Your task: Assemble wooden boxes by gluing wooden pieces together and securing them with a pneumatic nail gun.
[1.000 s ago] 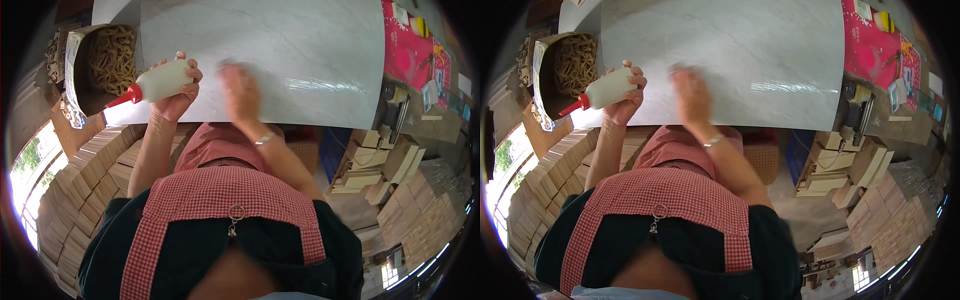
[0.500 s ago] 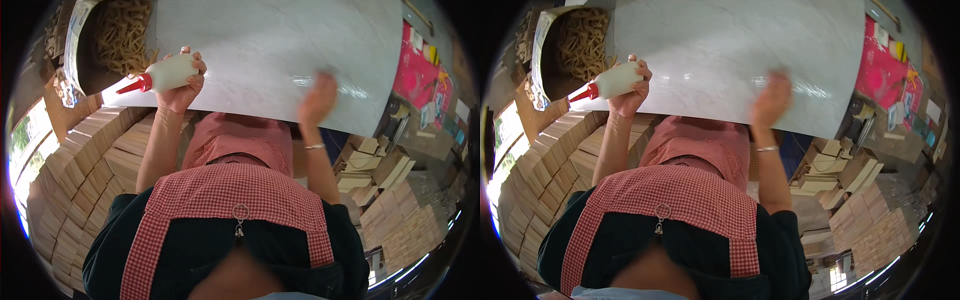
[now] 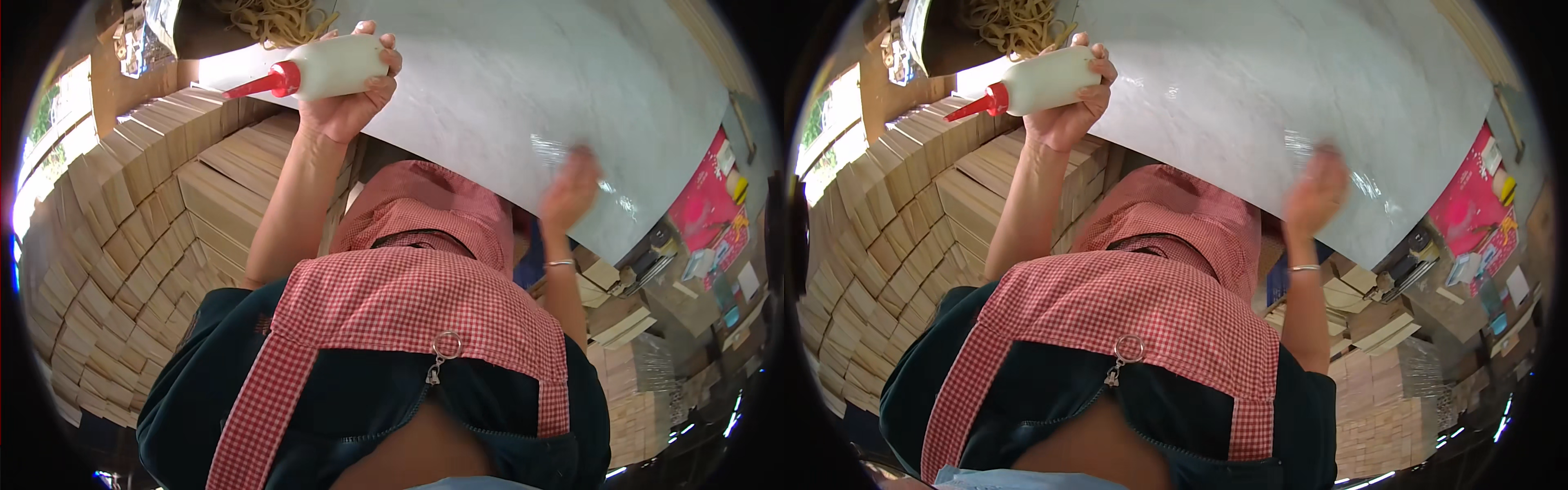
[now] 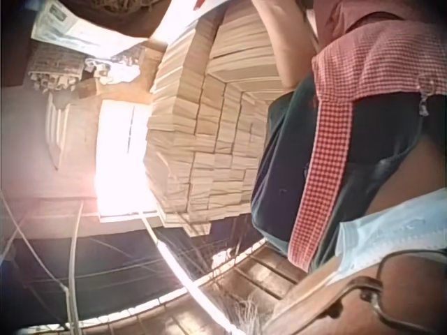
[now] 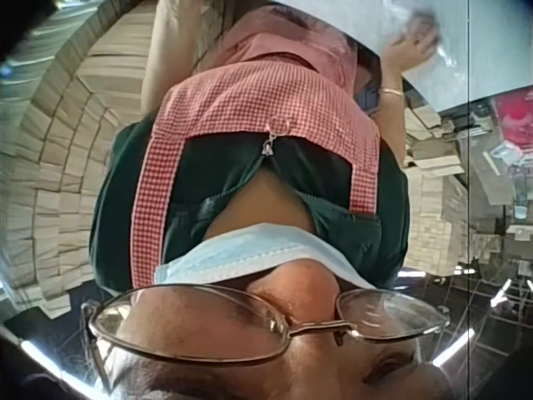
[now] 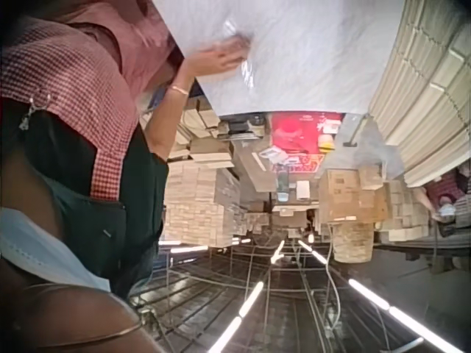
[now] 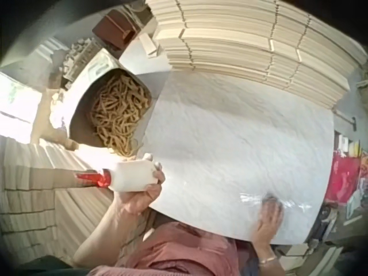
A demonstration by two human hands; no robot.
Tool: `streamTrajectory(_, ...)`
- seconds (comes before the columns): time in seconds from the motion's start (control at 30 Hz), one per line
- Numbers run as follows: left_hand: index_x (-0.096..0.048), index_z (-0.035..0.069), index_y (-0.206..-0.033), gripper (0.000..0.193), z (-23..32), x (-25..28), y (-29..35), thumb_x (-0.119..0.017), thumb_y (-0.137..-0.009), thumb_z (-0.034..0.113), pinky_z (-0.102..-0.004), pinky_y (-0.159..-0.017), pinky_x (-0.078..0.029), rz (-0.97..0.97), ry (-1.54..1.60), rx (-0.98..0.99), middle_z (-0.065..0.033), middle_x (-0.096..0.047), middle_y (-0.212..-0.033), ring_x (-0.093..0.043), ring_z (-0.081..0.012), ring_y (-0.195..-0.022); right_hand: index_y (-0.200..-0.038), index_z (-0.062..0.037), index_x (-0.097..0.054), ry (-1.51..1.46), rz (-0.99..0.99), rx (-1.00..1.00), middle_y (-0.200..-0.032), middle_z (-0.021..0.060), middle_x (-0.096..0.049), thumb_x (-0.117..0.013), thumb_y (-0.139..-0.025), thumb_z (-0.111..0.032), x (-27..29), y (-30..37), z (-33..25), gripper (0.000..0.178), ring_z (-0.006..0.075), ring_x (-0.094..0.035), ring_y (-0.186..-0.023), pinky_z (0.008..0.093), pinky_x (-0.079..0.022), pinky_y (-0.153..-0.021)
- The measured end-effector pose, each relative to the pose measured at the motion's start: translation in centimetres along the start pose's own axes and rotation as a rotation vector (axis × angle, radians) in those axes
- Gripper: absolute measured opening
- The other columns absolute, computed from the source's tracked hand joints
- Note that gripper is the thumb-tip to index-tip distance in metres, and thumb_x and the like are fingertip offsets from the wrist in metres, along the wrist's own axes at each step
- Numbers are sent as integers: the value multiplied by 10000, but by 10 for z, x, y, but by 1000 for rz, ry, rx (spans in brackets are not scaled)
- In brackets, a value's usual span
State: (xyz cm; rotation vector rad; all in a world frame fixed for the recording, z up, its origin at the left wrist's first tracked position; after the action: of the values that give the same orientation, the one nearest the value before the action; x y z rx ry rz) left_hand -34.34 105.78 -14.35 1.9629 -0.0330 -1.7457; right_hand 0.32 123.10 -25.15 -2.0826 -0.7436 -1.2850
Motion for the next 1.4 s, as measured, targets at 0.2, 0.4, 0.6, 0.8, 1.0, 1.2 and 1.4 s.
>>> streamTrajectory(0.2, -585, 92, -1210, 342, -2, 20, 18, -585, -952, 318, -343, -649, -526, 57, 84, -65, -200, -577, -1211, -587, -299, -1030, -1316, -114, -607, 32, 276, 74, -1379, 100, -585, -554, -847, -70, -52, -136, -10, 474, 328, -568, -1146, 437, -474, -931)
streamTrajectory(0.4, -588, 86, -1202, 320, -25, 22, 31, -562, -968, 303, -313, -611, -520, 113, 88, -177, -200, -607, -1177, -610, -278, -1003, -1400, -173, -576, -172, -164, 569, -1479, 37, -536, -591, -872, -119, -102, -76, -181, 531, 260, -503, -1338, 448, -411, -1084)
streamTrajectory(0.6, -579, 86, -1198, 311, -28, 29, 42, -557, -971, 298, -314, -617, -529, 103, 134, -236, -199, -608, -1162, -614, -273, -997, -1244, -94, -663, -293, -523, 326, -1350, 61, -600, -558, -948, -134, -18, -86, -12, 317, 274, -563, -1228, 446, -446, -999)
streamTrajectory(0.8, -565, 79, -1217, 320, -41, 47, 37, -551, -980, 295, -315, -626, -530, 99, 198, -188, -206, -603, -1170, -612, -274, -1016, -1241, -119, -640, 38, 234, 310, -1316, 98, -620, -541, -875, -50, -81, -263, 0, 386, 302, -604, -1084, 404, -493, -928)
streamTrajectory(1.0, -550, 56, -1214, 349, -52, 45, 23, -548, -977, 312, -323, -627, -542, 185, 210, -184, -211, -591, -1170, -620, -298, -1007, -1331, -181, -636, -96, -178, 728, -1467, 23, -552, -560, -925, -181, -104, -86, -159, 412, 250, -520, -1333, 438, -395, -1085)
streamTrajectory(1.2, -548, 58, -1228, 364, -66, 48, 29, -551, -976, 321, -327, -632, -544, 139, 155, -165, -205, -585, -1183, -621, -301, -1017, -1240, -84, -633, -118, 43, 265, -1323, 105, -615, -594, -895, -105, -43, -143, 58, 348, 296, -611, -1071, 437, -453, -980)
streamTrajectory(1.4, -553, 63, -1225, 363, -83, 57, 8, -556, -971, 323, -325, -632, -543, 206, 165, -56, -197, -589, -1185, -620, -295, -1012, -1220, -92, -638, 355, 394, -41, -1290, 115, -621, -554, -866, -69, -58, -282, 178, 364, 326, -595, -1162, 459, -486, -954)
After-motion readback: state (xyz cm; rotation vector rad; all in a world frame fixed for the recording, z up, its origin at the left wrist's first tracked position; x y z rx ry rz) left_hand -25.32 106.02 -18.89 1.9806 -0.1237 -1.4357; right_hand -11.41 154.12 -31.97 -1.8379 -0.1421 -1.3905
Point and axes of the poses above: each hand's wrist, its own y-axis away from the middle knuckle, its own x-axis out of the back of the hand, z = x × y, the point moved 1 cm from there along -y, towards the middle knuckle
